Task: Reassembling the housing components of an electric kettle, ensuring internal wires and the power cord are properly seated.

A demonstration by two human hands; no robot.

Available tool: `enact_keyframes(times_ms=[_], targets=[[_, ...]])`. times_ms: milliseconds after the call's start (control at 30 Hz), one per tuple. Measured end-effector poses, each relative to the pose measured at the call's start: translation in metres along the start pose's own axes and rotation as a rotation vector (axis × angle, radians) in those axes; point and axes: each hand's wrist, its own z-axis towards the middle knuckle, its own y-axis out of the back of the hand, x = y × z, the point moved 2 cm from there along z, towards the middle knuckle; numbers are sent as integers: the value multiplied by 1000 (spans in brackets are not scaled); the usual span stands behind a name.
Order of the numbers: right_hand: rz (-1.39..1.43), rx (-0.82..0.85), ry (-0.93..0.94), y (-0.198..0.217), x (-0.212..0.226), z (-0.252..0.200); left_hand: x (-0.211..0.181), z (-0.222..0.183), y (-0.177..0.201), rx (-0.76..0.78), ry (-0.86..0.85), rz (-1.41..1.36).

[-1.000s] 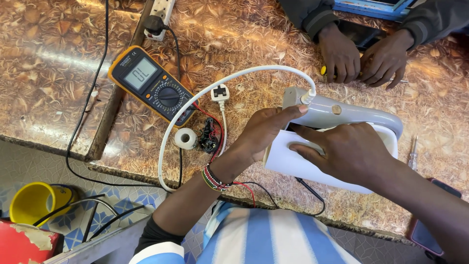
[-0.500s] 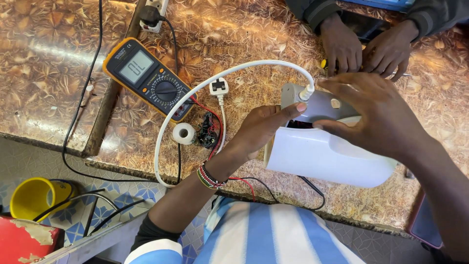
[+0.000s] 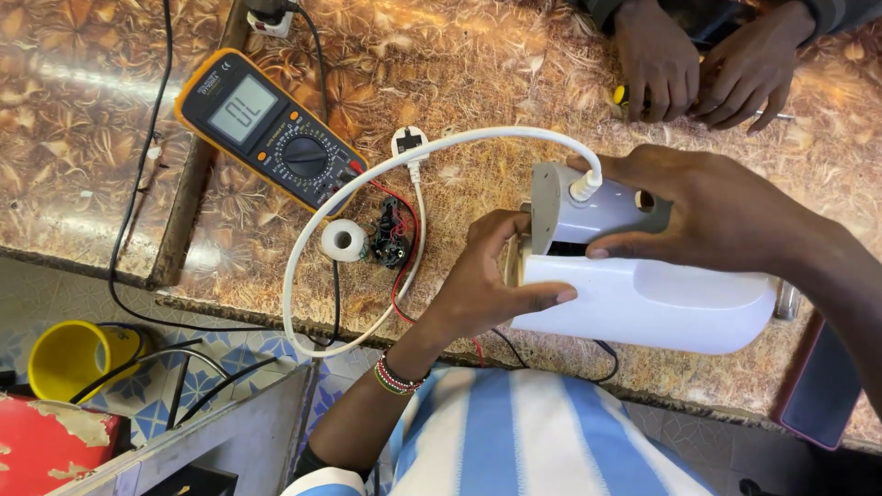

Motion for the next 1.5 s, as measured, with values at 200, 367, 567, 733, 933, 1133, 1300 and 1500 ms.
enact_keyframes(times_ms=[200, 367, 567, 733, 933, 1133, 1300, 1500], targets=[[-111, -78, 100, -4, -13, 2, 6, -7, -7, -93, -26, -105], [-169, -106, 107, 0, -18, 3, 16, -12, -14, -169, -238, -179], [-163, -121, 101, 2, -23, -1, 20, -6, -22, -49, -176, -570], [-252, -157, 96, -1, -20, -7, 18, -5, -22, -50, -131, -547], [-371, -335, 191, -16, -27, -15, 20, 3, -15, -86, -213, -495], [-424, -352, 83, -8, -18, -13, 18, 26, 4, -152, -390, -250], [-364, -334, 78, -2, -19, -6, 18, 35, -8, -288, -425, -207], [-364, -312, 109, 2, -23, 0, 17, 46, -5, -343, -257, -297]])
